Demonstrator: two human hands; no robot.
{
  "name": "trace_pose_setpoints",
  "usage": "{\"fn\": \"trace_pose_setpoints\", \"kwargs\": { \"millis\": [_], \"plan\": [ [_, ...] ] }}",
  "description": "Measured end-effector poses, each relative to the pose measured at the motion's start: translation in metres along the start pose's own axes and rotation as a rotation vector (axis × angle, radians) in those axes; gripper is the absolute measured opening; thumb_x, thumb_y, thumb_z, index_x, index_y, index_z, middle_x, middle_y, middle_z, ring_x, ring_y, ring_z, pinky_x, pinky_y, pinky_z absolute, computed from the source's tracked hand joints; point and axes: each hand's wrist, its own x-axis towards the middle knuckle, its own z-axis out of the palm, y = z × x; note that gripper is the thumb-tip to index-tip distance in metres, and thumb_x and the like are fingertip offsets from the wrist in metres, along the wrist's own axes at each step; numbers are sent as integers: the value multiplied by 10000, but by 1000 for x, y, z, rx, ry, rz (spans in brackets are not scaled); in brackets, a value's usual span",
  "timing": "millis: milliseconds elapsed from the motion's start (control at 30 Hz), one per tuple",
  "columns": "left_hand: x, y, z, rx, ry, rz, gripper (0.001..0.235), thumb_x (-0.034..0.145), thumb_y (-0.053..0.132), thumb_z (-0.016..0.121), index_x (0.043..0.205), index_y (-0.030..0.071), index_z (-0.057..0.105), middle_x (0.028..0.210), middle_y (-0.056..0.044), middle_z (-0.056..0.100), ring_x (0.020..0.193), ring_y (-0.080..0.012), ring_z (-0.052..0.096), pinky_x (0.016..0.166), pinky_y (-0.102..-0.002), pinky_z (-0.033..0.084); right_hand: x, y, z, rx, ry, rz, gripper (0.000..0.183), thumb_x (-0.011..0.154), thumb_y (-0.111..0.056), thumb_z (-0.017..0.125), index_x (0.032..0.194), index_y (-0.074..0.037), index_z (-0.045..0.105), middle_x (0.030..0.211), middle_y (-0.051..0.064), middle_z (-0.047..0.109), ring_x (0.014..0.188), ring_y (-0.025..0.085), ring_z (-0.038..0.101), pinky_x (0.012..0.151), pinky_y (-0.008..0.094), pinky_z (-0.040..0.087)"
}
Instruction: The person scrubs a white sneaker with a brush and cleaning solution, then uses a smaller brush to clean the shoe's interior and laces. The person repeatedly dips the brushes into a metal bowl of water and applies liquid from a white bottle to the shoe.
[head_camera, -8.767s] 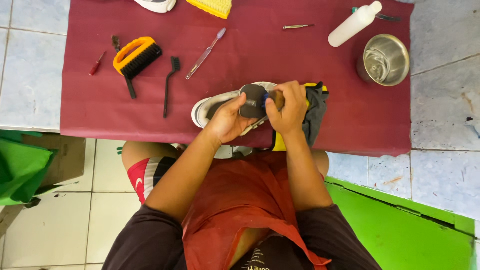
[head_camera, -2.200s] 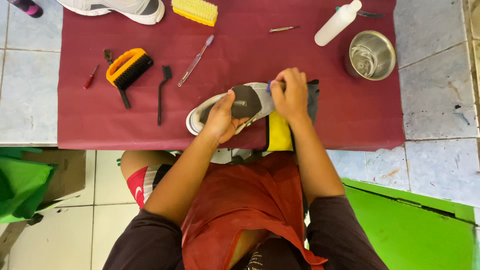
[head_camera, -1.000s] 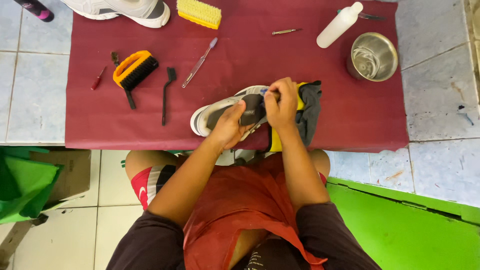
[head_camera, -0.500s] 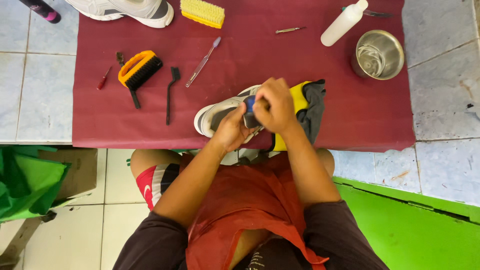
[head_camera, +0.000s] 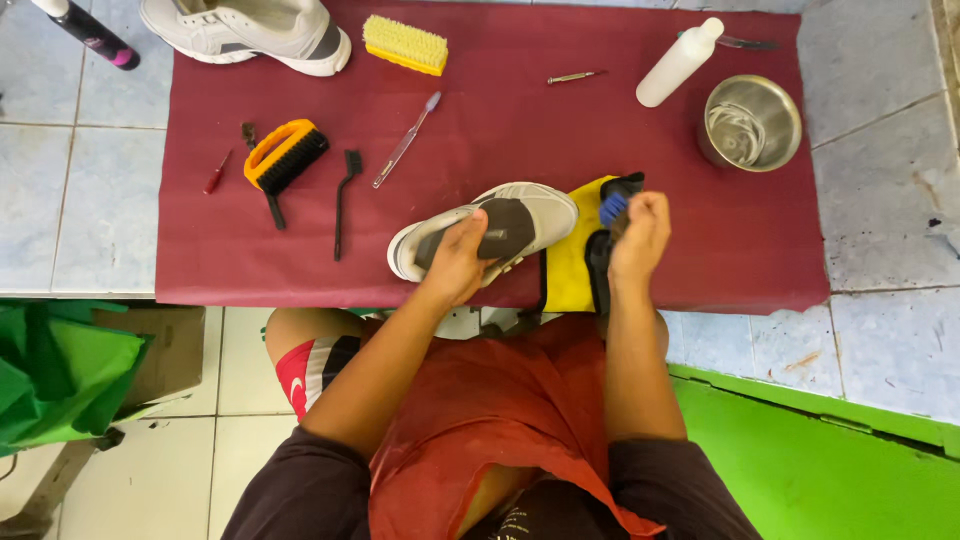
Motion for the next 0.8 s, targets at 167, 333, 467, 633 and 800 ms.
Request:
{"fn": "trace_pose_setpoints", "kwargs": {
  "millis": [167,333,467,633,800],
  "plan": [
    [-10,76,7,829,-355,75,581,1007,238,459,1573,134,383,1229,-262,581,1189,-392,569,1019,-558,494,-39,33,-52,478,-18,316,160,961,-291,450,934,-145,510,902,5,555,749,83,569,620,185,479],
    [-6,128,59,1506,-634,50,827,820,52,559,1595,220,325,1187,-274,668,1150,-509,635,1000,-597,489,-66,53,-109,590,-14,406,147,929,-263,476,912,-116,478,947,67,562,782,137,577,653,216,478],
    [34,127,87,1822,-985,197,600,819,-46,613,1389,122,535,1140,-264,703,1107,-525,652,965,-603,512,-73,58,-145,627,11,411,210,938,-334,458,947,-124,461,966,64,519,804,154,576,639,221,488],
    [88,92,96,2049,-1211,700,415,662,340,884,1031,307,698,1017,14,613,1059,-277,578,886,-471,479,-77,48,-162,637,46,422,258,951,-379,447,987,-126,474,937,57,524,695,166,603,465,245,527],
    [104,80,90,1695,-961,406,277,911,424,742,1061,202,672,1013,-61,705,1011,-403,679,842,-537,526,-81,36,-174,656,75,439,256,932,-418,472,955,-164,471,927,32,536,691,168,632,458,263,553]
  ]
}}
